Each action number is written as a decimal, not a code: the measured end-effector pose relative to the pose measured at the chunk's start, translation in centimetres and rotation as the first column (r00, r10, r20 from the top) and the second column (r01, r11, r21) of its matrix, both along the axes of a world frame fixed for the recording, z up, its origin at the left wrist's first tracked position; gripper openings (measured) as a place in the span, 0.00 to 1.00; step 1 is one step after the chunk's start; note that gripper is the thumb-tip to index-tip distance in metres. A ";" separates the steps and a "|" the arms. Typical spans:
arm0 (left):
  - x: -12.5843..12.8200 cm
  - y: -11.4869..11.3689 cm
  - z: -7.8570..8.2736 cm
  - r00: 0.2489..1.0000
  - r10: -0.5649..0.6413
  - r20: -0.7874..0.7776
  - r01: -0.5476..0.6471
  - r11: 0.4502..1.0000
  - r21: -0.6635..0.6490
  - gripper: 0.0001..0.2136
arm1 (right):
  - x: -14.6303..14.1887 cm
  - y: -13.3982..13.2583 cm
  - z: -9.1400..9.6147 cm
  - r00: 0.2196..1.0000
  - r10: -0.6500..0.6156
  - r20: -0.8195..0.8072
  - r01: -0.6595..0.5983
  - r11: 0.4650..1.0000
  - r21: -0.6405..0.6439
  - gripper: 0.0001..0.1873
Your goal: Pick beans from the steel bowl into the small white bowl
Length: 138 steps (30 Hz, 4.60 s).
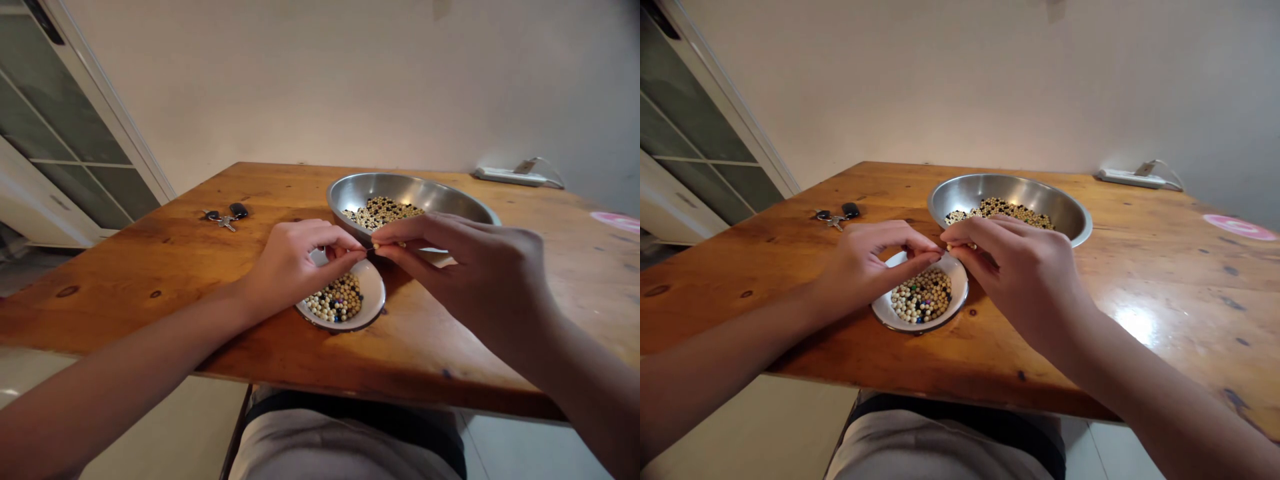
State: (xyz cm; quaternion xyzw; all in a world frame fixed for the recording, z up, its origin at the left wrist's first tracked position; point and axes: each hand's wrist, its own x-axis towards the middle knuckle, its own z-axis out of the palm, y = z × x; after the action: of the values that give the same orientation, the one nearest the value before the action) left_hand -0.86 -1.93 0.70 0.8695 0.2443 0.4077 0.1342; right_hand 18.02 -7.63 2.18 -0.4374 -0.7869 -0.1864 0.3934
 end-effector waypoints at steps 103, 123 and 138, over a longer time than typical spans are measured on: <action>-0.6 1.8 0.0 0.973 -0.181 0.140 0.228 0.826 -0.515 0.14 | -0.5 5.4 1.2 0.559 -0.042 -0.828 -0.690 0.531 -0.492 0.11; -0.5 1.4 0.3 0.980 -0.163 0.116 0.200 0.838 -0.507 0.13 | -0.1 5.5 1.0 0.585 -0.021 -0.811 -0.691 0.511 -0.512 0.13; -0.3 1.6 0.2 0.981 -0.156 0.111 0.192 0.838 -0.511 0.13 | -0.3 5.3 1.0 0.652 -0.006 -0.758 -0.627 0.559 -0.543 0.15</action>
State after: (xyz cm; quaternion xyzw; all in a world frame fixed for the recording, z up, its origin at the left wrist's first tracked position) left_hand -1.20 -0.33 0.87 0.8058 0.2607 0.3410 0.4080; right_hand 17.69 -2.37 3.15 -0.4356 -0.6501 0.4250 0.4549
